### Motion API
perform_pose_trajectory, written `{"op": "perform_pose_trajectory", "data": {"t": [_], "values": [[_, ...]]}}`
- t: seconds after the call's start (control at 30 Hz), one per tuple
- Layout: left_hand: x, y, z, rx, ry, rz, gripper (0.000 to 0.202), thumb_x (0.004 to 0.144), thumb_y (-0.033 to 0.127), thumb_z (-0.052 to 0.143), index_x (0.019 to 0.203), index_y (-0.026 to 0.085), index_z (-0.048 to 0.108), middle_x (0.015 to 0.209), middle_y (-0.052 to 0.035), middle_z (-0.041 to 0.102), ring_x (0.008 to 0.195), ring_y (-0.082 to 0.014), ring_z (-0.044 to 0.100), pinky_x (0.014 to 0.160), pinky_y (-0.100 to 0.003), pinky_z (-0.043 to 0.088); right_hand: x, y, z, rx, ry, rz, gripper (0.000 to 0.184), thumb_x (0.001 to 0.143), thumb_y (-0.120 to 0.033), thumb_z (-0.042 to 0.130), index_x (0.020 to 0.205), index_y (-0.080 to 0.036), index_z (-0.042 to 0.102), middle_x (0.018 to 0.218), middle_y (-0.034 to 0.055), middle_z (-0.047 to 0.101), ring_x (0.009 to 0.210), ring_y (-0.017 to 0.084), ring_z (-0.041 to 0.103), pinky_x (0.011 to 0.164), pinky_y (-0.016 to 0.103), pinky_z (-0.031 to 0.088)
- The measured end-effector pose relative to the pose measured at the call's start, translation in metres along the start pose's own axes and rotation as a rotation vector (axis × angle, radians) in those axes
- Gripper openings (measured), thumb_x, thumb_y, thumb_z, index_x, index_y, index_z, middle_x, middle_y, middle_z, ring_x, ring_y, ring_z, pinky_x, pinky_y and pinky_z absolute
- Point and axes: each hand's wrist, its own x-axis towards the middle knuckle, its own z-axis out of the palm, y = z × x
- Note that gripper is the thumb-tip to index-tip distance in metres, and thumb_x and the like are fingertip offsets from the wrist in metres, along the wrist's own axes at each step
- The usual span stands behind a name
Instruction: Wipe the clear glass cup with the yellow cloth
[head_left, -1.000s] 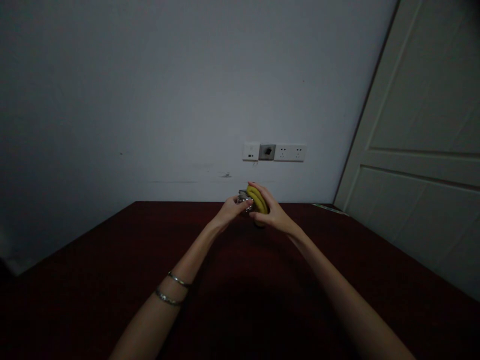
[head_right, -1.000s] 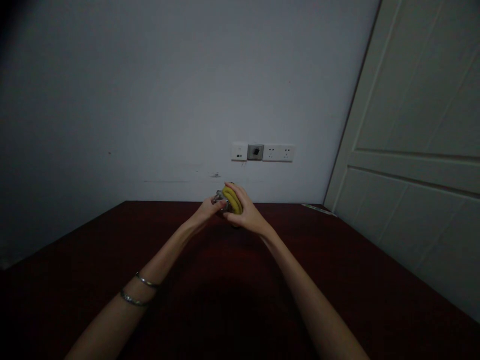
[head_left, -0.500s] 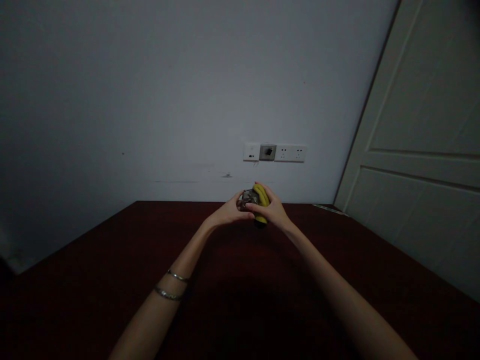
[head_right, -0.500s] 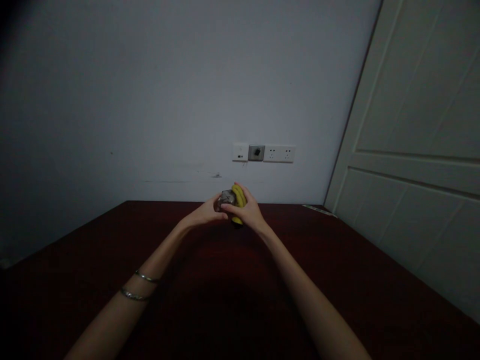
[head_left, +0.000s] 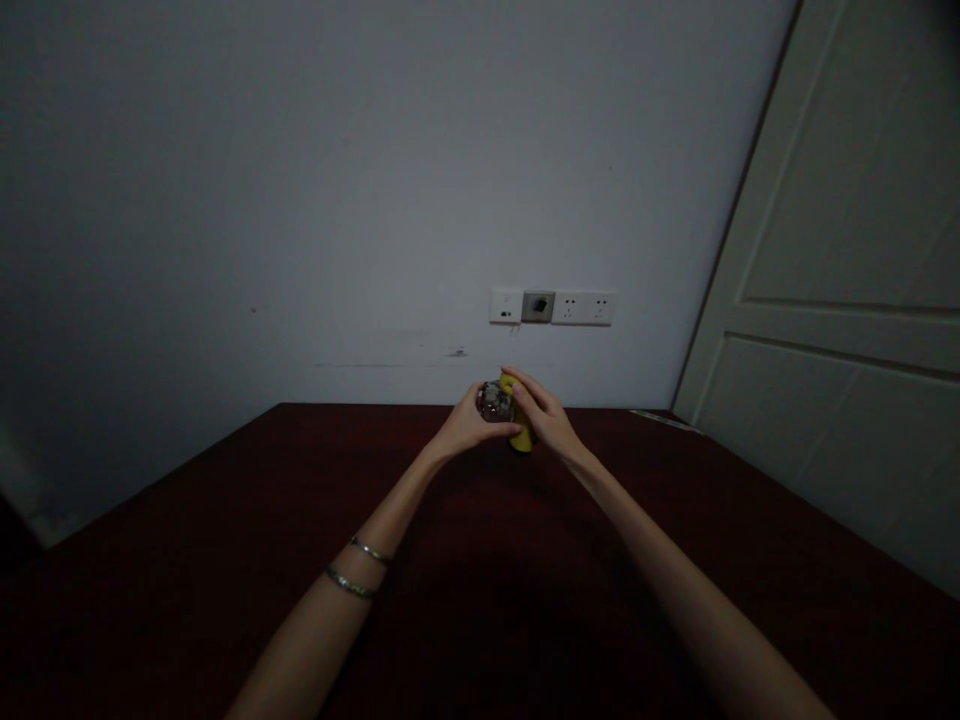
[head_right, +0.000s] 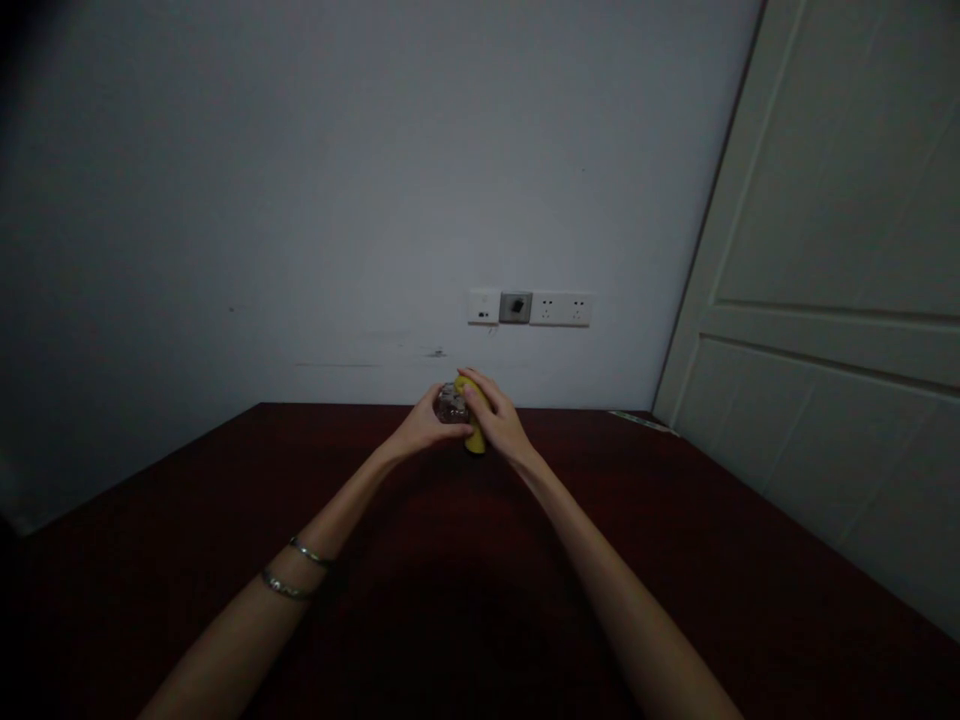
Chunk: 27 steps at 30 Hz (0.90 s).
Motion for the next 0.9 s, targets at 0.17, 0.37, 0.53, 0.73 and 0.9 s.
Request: {"op": "perform_pose_trajectory", "data": {"t": [0.17,0.37,0.53,0.73,0.9], "values": [[0.0,-0.002,-0.001,0.017,0.013,0.034,0.069,0.055,0.028,0.083,0.11,0.013,0.044,0.11,-0.0117,0.058,0.096,-0.0198,0.059,0.087,-0.038,0.046,0.001,0.002,0.002,-0.024,0.028,-0.068,0.038,0.083,-0.049,0.053,0.111,-0.026,0.065,0.124,0.0052,0.061,0.12,0.019,0.051,0.107,0.039,0.033],[0.001,-0.001,0.0,0.023,0.015,0.051,0.071,0.055,0.027,0.082,0.113,0.013,0.044,0.109,-0.0118,0.057,0.097,-0.0208,0.058,0.089,-0.04,0.045,0.001,0.006,0.004,-0.043,0.057,-0.073,0.036,0.082,-0.048,0.054,0.109,-0.027,0.066,0.123,0.0044,0.062,0.12,0.019,0.051,0.107,0.04,0.033],[0.001,-0.002,0.0,0.036,-0.002,0.072,0.072,0.056,0.03,0.082,0.114,0.013,0.042,0.113,-0.013,0.056,0.099,-0.0209,0.058,0.088,-0.038,0.045,0.0,0.007,0.007,-0.035,0.084,-0.067,0.036,0.083,-0.047,0.054,0.109,-0.026,0.066,0.123,0.0049,0.062,0.12,0.02,0.051,0.106,0.04,0.034],[-0.001,0.003,0.003,0.055,0.014,0.049,0.073,0.055,0.029,0.082,0.114,0.015,0.041,0.112,-0.0116,0.055,0.102,-0.023,0.057,0.09,-0.04,0.045,0.002,0.003,0.006,-0.053,0.107,-0.055,0.038,0.081,-0.049,0.054,0.109,-0.026,0.066,0.121,0.0039,0.063,0.116,0.02,0.054,0.105,0.04,0.035],[-0.004,0.009,0.006,0.103,-0.018,0.098,0.077,0.054,0.026,0.082,0.117,0.017,0.038,0.116,-0.0109,0.053,0.109,-0.0254,0.054,0.096,-0.042,0.042,0.005,0.0,0.004,0.006,0.14,0.034,0.04,0.082,-0.049,0.053,0.109,-0.023,0.066,0.114,0.0045,0.066,0.107,0.02,0.058,0.099,0.038,0.042]]}}
